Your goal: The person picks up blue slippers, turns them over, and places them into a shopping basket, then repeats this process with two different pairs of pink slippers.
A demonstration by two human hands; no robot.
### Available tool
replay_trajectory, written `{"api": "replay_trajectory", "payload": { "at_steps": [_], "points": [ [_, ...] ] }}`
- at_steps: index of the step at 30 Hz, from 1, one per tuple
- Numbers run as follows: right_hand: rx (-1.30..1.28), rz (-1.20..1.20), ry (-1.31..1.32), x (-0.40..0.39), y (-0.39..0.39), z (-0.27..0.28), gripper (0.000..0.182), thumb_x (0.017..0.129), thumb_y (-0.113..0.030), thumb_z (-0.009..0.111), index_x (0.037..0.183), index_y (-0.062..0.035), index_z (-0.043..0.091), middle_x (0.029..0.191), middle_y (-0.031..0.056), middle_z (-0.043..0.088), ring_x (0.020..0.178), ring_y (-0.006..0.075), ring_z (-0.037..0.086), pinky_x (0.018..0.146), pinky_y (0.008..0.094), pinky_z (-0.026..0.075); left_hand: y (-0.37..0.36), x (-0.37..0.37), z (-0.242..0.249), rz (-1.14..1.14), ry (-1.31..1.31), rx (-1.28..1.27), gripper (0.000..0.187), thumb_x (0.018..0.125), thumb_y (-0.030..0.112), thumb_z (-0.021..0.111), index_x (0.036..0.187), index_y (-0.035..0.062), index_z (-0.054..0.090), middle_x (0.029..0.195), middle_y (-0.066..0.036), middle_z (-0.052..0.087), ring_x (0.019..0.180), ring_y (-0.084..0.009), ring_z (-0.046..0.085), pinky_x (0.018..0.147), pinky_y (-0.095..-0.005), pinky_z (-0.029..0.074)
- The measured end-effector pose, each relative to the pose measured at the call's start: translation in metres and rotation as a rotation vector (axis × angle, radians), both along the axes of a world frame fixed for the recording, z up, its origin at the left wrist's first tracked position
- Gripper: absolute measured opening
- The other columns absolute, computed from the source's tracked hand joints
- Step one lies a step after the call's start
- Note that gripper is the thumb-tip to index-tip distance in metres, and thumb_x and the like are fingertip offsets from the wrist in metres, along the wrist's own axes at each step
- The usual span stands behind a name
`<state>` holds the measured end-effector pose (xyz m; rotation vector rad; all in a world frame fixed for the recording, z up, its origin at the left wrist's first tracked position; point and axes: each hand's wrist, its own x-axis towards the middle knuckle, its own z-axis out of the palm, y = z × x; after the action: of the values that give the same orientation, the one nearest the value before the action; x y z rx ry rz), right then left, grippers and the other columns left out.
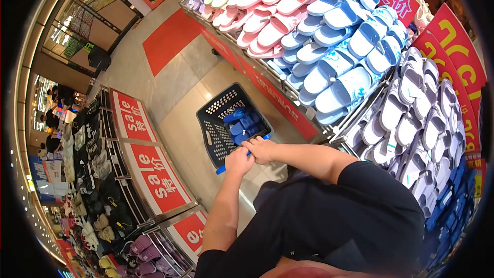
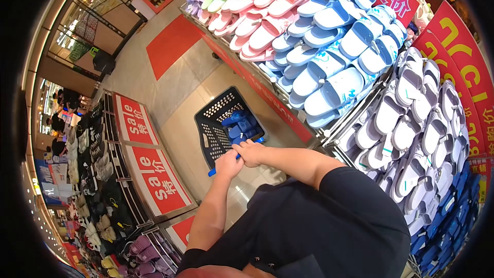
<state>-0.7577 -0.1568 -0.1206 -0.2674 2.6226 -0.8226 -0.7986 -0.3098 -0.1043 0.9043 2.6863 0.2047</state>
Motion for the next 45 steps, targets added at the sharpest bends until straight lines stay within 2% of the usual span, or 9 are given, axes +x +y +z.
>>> {"api": "replay_trajectory", "payload": {
  "at_steps": [11, 14, 20, 23, 25, 28, 34, 39, 45],
  "points": [
    [0.077, -0.111, 0.035, -0.097, 0.013, -0.006, 0.079, 0.083, -0.021, 0.065, 0.153, -0.0134, 0.03, 0.141, 0.0149, 0.046, 0.131, 0.0342, 0.045, 0.106, 0.0486, 0.039, 0.019, -0.113, -0.009, -0.032, 0.054, -0.008, 0.039, 0.084, 0.041, 0.064, 0.108, 0.0111, 0.065, 0.094, -0.01, 0.07, 0.084, -0.032, 0.069, 0.072, -0.0457, 0.055],
    [0.078, -0.114, 0.009, -0.128, 0.018, 0.0, 0.077, 0.084, -0.022, 0.064, 0.153, -0.0146, 0.029, 0.14, 0.0147, 0.046, 0.131, 0.0346, 0.044, 0.106, 0.0488, 0.039, 0.026, -0.14, -0.003, -0.006, 0.07, -0.004, 0.036, 0.084, 0.041, 0.063, 0.102, 0.0095, 0.066, 0.09, -0.013, 0.07, 0.083, -0.0328, 0.068, 0.072, -0.0451, 0.054],
    [0.052, -0.149, 0.05, -0.205, 0.022, -0.011, 0.072, 0.085, -0.022, 0.062, 0.151, -0.0161, 0.032, 0.135, 0.0151, 0.049, 0.124, 0.0358, 0.048, 0.103, 0.0489, 0.041, 0.031, -0.217, -0.008, -0.036, 0.069, -0.005, 0.045, 0.084, 0.042, 0.065, 0.116, 0.0097, 0.063, 0.093, -0.014, 0.069, 0.082, -0.0336, 0.068, 0.072, -0.0452, 0.055],
    [0.024, -0.154, 0.103, -0.244, 0.029, -0.015, 0.075, 0.082, -0.021, 0.066, 0.15, -0.0168, 0.034, 0.139, 0.0157, 0.046, 0.128, 0.0354, 0.046, 0.103, 0.0504, 0.042, 0.029, -0.258, -0.021, -0.084, 0.167, 0.089, 0.044, 0.085, 0.042, 0.065, 0.115, 0.0102, 0.064, 0.094, -0.014, 0.069, 0.08, -0.034, 0.068, 0.072, -0.0447, 0.055],
    [0.022, -0.219, 0.146, -0.262, 0.029, -0.009, 0.079, 0.077, -0.018, 0.07, 0.149, -0.0163, 0.036, 0.145, 0.0175, 0.041, 0.133, 0.0388, 0.042, 0.106, 0.0515, 0.039, 0.029, -0.286, -0.014, -0.05, 0.197, 0.136, 0.036, 0.088, 0.043, 0.063, 0.102, 0.0102, 0.065, 0.09, -0.013, 0.069, 0.079, -0.0335, 0.068, 0.071, -0.0451, 0.055],
    [0.013, -0.344, 0.221, -0.264, 0.038, 0.014, 0.08, 0.074, -0.014, 0.069, 0.148, -0.0142, 0.038, 0.147, 0.0213, 0.037, 0.134, 0.0436, 0.037, 0.109, 0.0524, 0.036, 0.034, -0.327, -0.017, -0.047, 0.21, 0.151, 0.038, 0.093, 0.048, 0.057, 0.089, 0.0103, 0.063, 0.084, -0.013, 0.069, 0.076, -0.0344, 0.068, 0.068, -0.0465, 0.054],
    [0.056, -0.654, 0.426, -0.24, 0.094, 0.038, 0.073, 0.074, -0.008, 0.066, 0.143, -0.0108, 0.043, 0.144, 0.0232, 0.036, 0.132, 0.0448, 0.037, 0.107, 0.0548, 0.037, 0.035, -0.407, -0.023, 0.049, 0.158, 0.089, 0.046, 0.094, 0.055, 0.052, 0.085, 0.0112, 0.066, 0.08, -0.014, 0.069, 0.074, -0.0373, 0.068, 0.064, -0.0494, 0.053],
    [0.186, -0.971, 0.61, -0.238, 0.153, 0.07, 0.063, 0.073, -0.003, 0.065, 0.135, -0.0071, 0.05, 0.139, 0.0262, 0.039, 0.124, 0.0438, 0.042, 0.102, 0.0509, 0.04, 0.021, -0.461, -0.025, 0.123, 0.147, -0.019, 0.051, 0.094, 0.053, 0.05, 0.087, 0.0086, 0.074, 0.079, -0.018, 0.069, 0.075, -0.0387, 0.067, 0.068, -0.0509, 0.052],
    [0.247, -1.035, 0.816, -0.259, 0.216, 0.075, 0.063, 0.071, -0.005, 0.068, 0.132, -0.0084, 0.054, 0.135, 0.0216, 0.043, 0.121, 0.0402, 0.045, 0.099, 0.0468, 0.041, -0.004, -0.502, -0.013, 0.279, 0.016, -0.095, 0.059, 0.1, 0.047, 0.04, 0.086, 0.0011, 0.074, 0.084, -0.024, 0.069, 0.082, -0.0449, 0.066, 0.077, -0.0528, 0.05]
  ]
}}
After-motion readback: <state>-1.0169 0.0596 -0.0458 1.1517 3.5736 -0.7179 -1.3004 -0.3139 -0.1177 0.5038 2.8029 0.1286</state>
